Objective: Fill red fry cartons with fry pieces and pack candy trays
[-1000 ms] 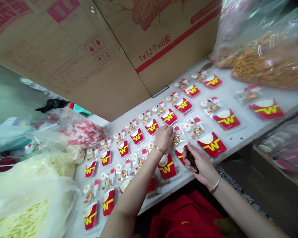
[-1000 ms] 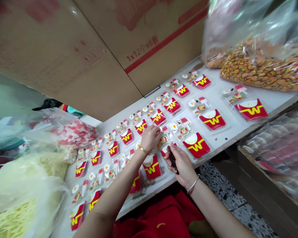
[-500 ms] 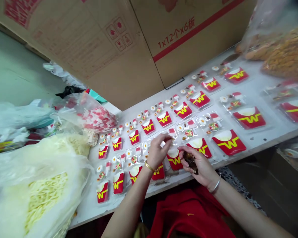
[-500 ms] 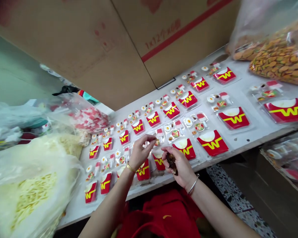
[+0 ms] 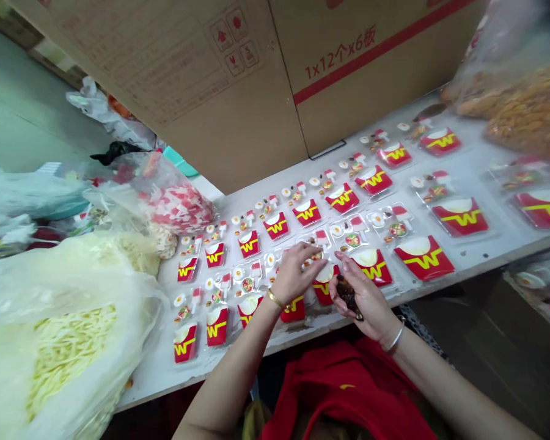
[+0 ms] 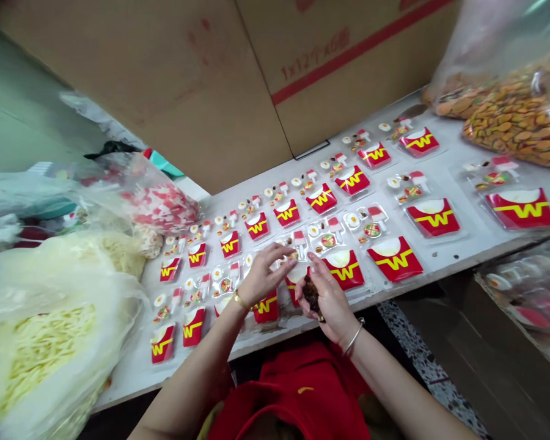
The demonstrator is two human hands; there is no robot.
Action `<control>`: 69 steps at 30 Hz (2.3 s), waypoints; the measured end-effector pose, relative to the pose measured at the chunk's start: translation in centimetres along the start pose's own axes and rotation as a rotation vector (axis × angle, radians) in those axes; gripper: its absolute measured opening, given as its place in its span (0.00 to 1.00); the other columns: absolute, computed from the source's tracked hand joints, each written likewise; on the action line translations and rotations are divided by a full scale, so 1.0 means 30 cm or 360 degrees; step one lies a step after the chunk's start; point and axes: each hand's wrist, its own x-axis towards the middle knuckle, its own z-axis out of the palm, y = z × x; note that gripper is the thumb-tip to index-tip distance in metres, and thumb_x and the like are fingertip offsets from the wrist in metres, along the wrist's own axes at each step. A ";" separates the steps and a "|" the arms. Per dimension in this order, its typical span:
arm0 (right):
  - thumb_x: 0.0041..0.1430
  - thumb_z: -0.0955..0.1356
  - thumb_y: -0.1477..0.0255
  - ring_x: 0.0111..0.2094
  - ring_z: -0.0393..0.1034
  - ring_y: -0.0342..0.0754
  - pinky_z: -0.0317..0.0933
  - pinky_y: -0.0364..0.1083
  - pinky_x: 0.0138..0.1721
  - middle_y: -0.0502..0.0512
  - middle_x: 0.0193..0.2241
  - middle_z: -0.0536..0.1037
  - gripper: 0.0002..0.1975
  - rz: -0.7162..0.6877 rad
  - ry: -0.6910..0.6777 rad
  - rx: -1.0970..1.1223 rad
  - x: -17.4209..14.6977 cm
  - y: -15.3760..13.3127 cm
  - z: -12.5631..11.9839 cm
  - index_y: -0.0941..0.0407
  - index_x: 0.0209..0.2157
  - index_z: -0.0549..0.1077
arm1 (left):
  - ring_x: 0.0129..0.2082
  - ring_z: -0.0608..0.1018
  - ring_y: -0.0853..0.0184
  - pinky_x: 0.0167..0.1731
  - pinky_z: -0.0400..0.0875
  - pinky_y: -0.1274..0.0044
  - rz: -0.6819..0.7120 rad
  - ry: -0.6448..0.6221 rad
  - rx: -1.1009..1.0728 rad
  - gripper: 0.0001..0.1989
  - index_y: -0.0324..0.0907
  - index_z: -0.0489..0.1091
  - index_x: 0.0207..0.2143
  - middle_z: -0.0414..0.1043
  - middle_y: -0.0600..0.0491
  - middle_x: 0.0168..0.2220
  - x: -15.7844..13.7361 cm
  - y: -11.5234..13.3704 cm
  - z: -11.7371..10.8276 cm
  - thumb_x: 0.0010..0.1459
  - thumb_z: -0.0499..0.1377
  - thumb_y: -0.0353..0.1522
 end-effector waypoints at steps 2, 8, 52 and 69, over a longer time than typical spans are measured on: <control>0.59 0.63 0.59 0.12 0.54 0.38 0.44 0.36 0.12 0.46 0.18 0.70 0.27 0.0057 0.0011 -0.0067 -0.001 0.026 0.019 0.47 0.58 0.54 | 0.39 0.72 0.67 0.41 0.65 0.75 -0.0006 -0.0150 -0.0318 0.11 0.42 0.71 0.39 0.71 0.50 0.39 -0.057 0.035 -0.013 0.59 0.55 0.38; 0.59 0.65 0.62 0.14 0.54 0.36 0.43 0.34 0.11 0.47 0.20 0.69 0.18 0.0317 -0.0083 0.0111 0.005 0.102 0.075 0.53 0.49 0.67 | 0.35 0.72 0.68 0.39 0.66 0.76 -0.0194 0.0107 -0.0325 0.07 0.41 0.70 0.33 0.71 0.52 0.33 -0.174 -0.019 -0.059 0.58 0.56 0.35; 0.60 0.62 0.74 0.44 0.73 0.54 0.71 0.54 0.42 0.62 0.39 0.78 0.11 0.0623 0.0076 0.0597 0.042 0.314 0.277 0.60 0.41 0.73 | 0.34 0.71 0.67 0.36 0.62 0.74 -0.0629 0.0679 0.0568 0.07 0.41 0.68 0.31 0.70 0.52 0.30 -0.393 -0.426 -0.191 0.60 0.52 0.32; 0.60 0.62 0.71 0.43 0.74 0.53 0.71 0.52 0.41 0.61 0.36 0.79 0.10 0.0515 0.0029 0.0626 0.063 0.338 0.314 0.59 0.37 0.74 | 0.40 0.73 0.65 0.41 0.67 0.73 -0.0187 0.0361 0.0067 0.08 0.43 0.69 0.41 0.73 0.48 0.39 -0.573 -0.045 -0.127 0.60 0.53 0.32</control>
